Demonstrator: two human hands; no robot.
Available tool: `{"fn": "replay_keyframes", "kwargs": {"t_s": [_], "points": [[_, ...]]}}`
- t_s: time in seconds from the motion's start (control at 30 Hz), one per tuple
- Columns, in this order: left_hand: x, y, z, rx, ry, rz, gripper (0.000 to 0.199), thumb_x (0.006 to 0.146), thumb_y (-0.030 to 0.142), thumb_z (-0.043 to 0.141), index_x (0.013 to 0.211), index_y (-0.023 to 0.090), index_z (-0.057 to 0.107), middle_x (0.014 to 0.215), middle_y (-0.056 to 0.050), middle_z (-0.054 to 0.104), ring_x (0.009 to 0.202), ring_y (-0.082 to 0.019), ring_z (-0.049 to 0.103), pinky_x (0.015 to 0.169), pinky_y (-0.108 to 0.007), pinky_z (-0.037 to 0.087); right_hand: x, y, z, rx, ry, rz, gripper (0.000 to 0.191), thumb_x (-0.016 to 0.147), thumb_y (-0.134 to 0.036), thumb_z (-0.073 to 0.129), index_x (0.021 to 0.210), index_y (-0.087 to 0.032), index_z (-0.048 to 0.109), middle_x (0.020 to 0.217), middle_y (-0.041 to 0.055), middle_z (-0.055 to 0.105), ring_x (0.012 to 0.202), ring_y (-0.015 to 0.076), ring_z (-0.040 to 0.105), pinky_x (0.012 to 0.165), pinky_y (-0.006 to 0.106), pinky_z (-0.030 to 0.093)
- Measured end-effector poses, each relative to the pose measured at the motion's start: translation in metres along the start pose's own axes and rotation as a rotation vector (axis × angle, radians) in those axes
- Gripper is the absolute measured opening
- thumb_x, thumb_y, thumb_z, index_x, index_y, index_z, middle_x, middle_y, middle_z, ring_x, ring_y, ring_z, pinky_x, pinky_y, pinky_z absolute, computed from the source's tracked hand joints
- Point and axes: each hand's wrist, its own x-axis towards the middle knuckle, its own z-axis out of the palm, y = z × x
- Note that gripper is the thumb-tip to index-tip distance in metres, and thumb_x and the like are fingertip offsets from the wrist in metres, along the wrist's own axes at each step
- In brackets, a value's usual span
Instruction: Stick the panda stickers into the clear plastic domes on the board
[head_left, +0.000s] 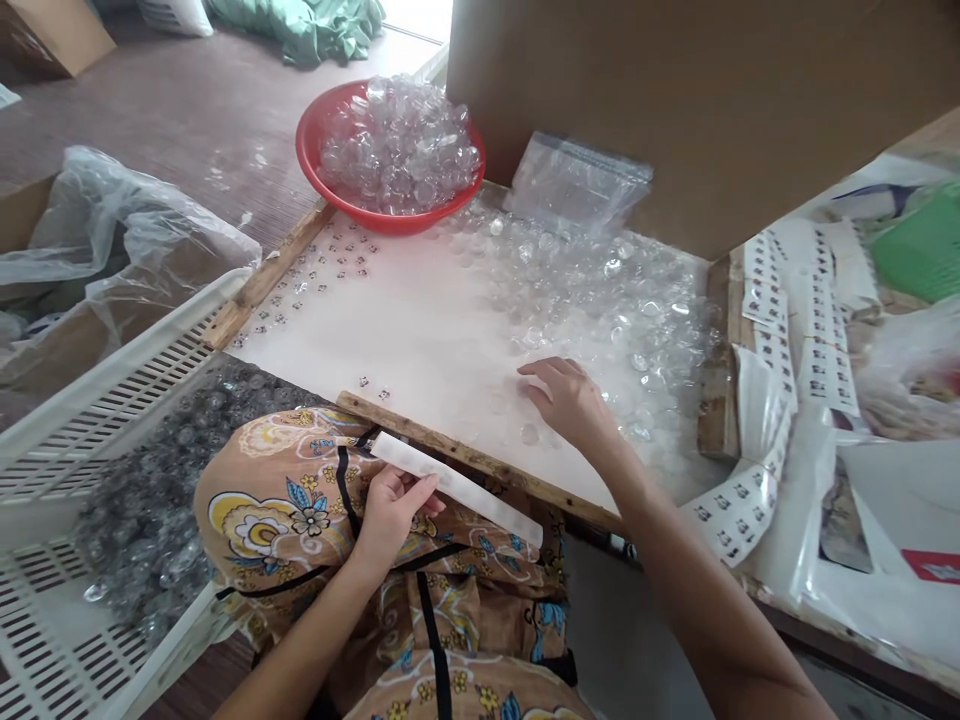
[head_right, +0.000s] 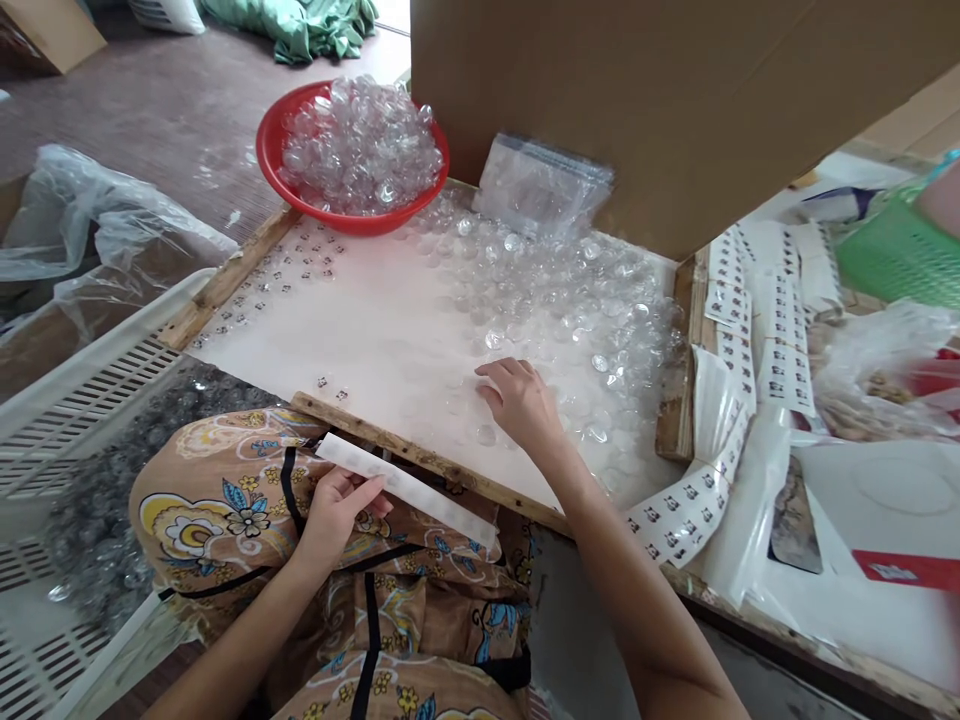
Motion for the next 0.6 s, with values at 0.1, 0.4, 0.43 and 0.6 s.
{"fn": "replay_keyframes", "kwargs": {"t_s": [0.1,0.4,0.43,0.6], "points": [[-0.0003,-0.0004,0.0007,0.004,-0.002,0.001,0.03,0.067,0.038,0.079,0.077,0.014,0.065,0.063,-0.001,0.069,0.048,-0.014,0.064,0.047,-0.024,0.052,-0.0074,-0.0035,0.0035,-0.004,-0.058,-0.022,0.021,0.089,-0.017,0.053,0.102,-0.021,0.069,0.102,0.0113,0.069,0.095,0.0288,0.061,0.084,0.045,0.049],[-0.0011,-0.0004,0.0,-0.007,-0.016,-0.001,0.028,0.067,0.037,0.079,0.076,0.014,0.065,0.064,-0.002,0.07,0.048,-0.014,0.064,0.047,-0.023,0.052,-0.0043,-0.0055,0.0021,0.278,-0.145,0.165,0.022,0.089,-0.021,0.054,0.109,-0.021,0.064,0.093,0.0062,0.071,0.083,0.0205,0.066,0.074,0.034,0.053],[-0.001,-0.0002,-0.0001,-0.006,-0.013,-0.002,0.028,0.067,0.037,0.079,0.076,0.014,0.065,0.064,-0.002,0.07,0.048,-0.014,0.064,0.047,-0.024,0.053,-0.0029,-0.0046,0.0014,0.278,-0.149,0.18,0.021,0.088,-0.021,0.055,0.107,-0.021,0.065,0.094,0.0064,0.071,0.081,0.0201,0.066,0.074,0.035,0.053],[0.0008,-0.0006,-0.0001,0.003,-0.003,-0.008,0.03,0.066,0.038,0.079,0.076,0.014,0.065,0.063,-0.001,0.07,0.048,-0.014,0.064,0.047,-0.024,0.052,-0.003,-0.0077,0.0008,0.149,-0.029,0.098,0.018,0.088,-0.024,0.058,0.104,-0.021,0.065,0.107,0.0113,0.065,0.093,0.0257,0.064,0.078,0.041,0.053]]}}
